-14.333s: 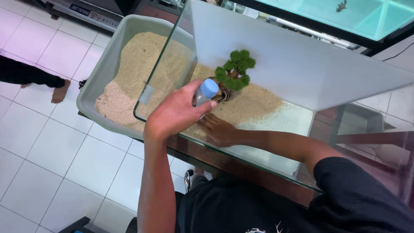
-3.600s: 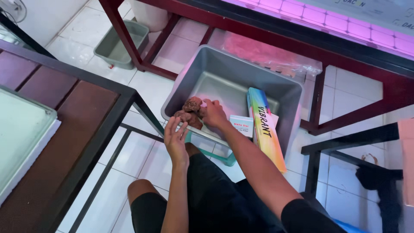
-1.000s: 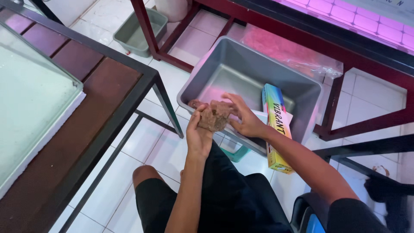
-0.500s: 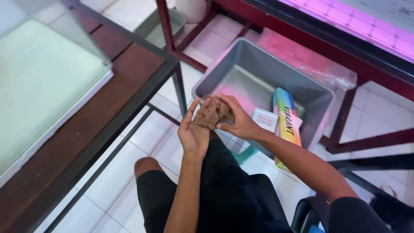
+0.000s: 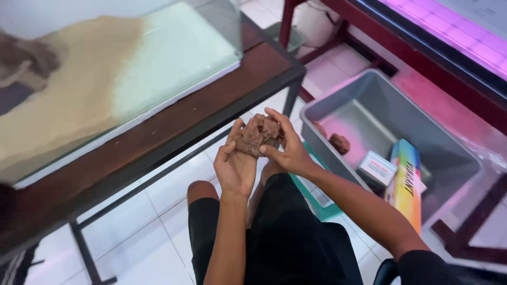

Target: The person places a decorative tree miniature into a glass tank, adds sand by hand from a container, spreads the sand around the miniature, and سپس adds decorative rocks.

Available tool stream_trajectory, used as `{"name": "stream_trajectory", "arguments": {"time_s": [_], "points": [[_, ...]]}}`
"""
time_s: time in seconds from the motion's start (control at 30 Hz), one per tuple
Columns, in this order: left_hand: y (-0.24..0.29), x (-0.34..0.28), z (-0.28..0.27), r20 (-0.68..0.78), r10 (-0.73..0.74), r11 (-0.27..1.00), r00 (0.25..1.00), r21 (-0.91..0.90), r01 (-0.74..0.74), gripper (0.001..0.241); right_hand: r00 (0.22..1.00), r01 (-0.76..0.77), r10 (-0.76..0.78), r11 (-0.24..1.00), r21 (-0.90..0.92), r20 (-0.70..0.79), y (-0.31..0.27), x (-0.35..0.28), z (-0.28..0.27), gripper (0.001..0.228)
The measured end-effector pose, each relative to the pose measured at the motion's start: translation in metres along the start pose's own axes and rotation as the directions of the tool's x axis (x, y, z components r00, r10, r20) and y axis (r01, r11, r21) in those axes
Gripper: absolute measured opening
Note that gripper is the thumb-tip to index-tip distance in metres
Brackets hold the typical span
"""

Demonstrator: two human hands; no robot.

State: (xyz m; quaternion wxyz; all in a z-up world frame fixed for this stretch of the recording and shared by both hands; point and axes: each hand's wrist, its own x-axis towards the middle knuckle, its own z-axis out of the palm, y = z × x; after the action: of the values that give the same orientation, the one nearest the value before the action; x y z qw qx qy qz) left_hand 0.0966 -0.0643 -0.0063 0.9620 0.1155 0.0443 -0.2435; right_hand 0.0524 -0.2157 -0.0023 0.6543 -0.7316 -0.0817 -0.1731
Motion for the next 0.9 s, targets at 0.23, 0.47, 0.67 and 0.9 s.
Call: {"name": "stream_trajectory", "arguments": {"time_s": [0.23, 0.47, 0.67, 0.9], "points": [[0.056, -0.043, -0.023, -0.026, 0.179, 0.983, 0.983, -0.024, -0.180, 0.062, 0.995, -0.004, -0.008, 0.994, 0.114, 0.103, 0.008, 0.004, 0.075, 0.086], [0.104, -0.105, -0.057, -0.123, 0.332, 0.942, 0.935, -0.008, -0.336, 0.060, 0.970, -0.075, 0.009, 0.962, 0.264, 0.241, -0.001, -0.015, 0.148, 0.084], [0.138, -0.160, -0.089, -0.198, 0.432, 0.900, 0.880, 0.026, -0.436, 0.055, 0.902, -0.181, 0.019, 0.923, 0.339, 0.430, -0.007, -0.031, 0.195, 0.082], [0.163, -0.223, -0.085, -0.191, 0.578, 0.801, 0.793, 0.317, -0.508, 0.060, 0.790, -0.287, -0.023, 0.869, 0.403, 0.613, -0.006, -0.047, 0.241, 0.090]]}}
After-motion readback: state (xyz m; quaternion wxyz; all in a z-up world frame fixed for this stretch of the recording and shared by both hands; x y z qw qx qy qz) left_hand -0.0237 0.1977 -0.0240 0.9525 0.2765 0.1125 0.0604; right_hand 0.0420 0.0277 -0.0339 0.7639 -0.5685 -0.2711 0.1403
